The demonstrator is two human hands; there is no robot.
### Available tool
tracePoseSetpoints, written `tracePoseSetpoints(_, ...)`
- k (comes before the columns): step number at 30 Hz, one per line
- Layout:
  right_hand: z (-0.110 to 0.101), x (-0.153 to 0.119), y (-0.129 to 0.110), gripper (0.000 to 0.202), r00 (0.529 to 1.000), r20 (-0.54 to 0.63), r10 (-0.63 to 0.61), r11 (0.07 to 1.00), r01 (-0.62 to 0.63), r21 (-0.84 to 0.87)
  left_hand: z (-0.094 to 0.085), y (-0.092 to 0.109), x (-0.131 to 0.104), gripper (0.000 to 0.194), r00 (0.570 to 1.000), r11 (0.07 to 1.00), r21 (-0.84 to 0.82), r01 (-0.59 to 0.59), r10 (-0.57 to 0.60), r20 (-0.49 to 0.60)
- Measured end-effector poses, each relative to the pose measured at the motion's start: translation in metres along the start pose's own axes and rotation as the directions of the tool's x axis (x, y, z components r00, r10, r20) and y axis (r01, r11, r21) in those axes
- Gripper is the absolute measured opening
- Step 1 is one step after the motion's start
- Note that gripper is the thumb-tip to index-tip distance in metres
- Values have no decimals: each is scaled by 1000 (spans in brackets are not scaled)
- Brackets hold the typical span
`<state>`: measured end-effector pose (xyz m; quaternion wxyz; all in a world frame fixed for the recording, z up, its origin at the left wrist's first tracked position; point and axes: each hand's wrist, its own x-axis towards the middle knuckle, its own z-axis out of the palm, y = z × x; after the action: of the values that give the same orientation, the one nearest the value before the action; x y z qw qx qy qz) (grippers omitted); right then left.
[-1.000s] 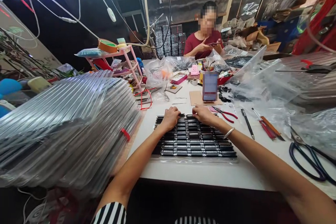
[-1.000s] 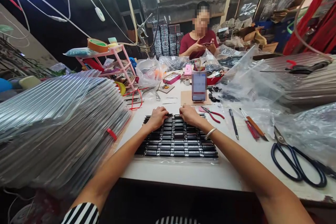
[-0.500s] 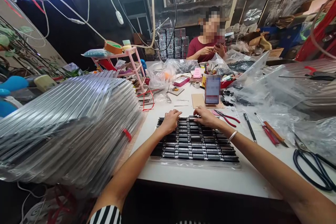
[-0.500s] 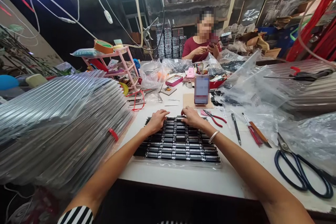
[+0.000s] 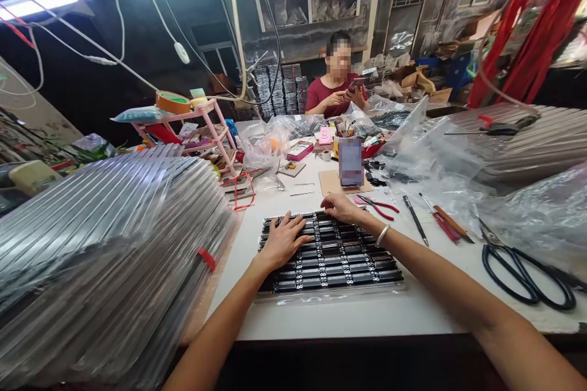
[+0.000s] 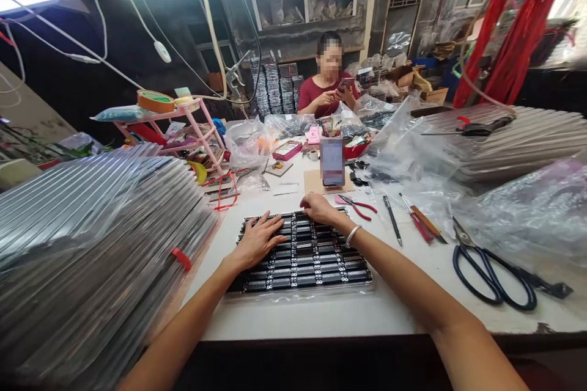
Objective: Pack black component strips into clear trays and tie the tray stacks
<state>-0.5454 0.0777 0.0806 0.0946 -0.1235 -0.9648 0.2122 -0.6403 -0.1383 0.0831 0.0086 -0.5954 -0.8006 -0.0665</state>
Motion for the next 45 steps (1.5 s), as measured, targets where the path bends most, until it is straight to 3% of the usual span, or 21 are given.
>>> tracePoseSetpoints(10, -9, -12, -17, 23, 996, 61, -68, 982, 78, -171, -8, 11, 16, 41, 999, 1000, 30, 3, -2, -38)
tracePoseSetpoints(14, -13, -23, -15, 29, 998, -3, -57, 967, 54, -250, -7, 12, 18, 40, 999, 1000, 1, -2, 2, -52)
tracePoseSetpoints(18, -16, -30, -7, 32, 997, -70, -22, 983, 9, -185, -3, 8, 13, 40, 998, 999, -46, 14, -16, -53)
tracePoseSetpoints(24, -12, -35, -5, 39, 993, -13, -119, 985, 116, -129, -1, 6, 9, 41, 999, 996, -81, 37, -39, -25)
tracePoseSetpoints(32, -7, -36, -8, 26, 992, -39, -117, 985, 111, -133, 3, 7, 7, 37, 994, 997, -42, 70, -73, -83)
tracePoseSetpoints(38, -13, -41, -10, 17, 994, 16, -110, 987, 111, -118, -3, 8, 21, 27, 996, 996, 33, 77, -75, -57)
tracePoseSetpoints(45, -32, -54, -12, 21, 988, -101, -118, 984, 103, -143, -14, 11, 36, 23, 999, 994, 99, 38, -41, 26)
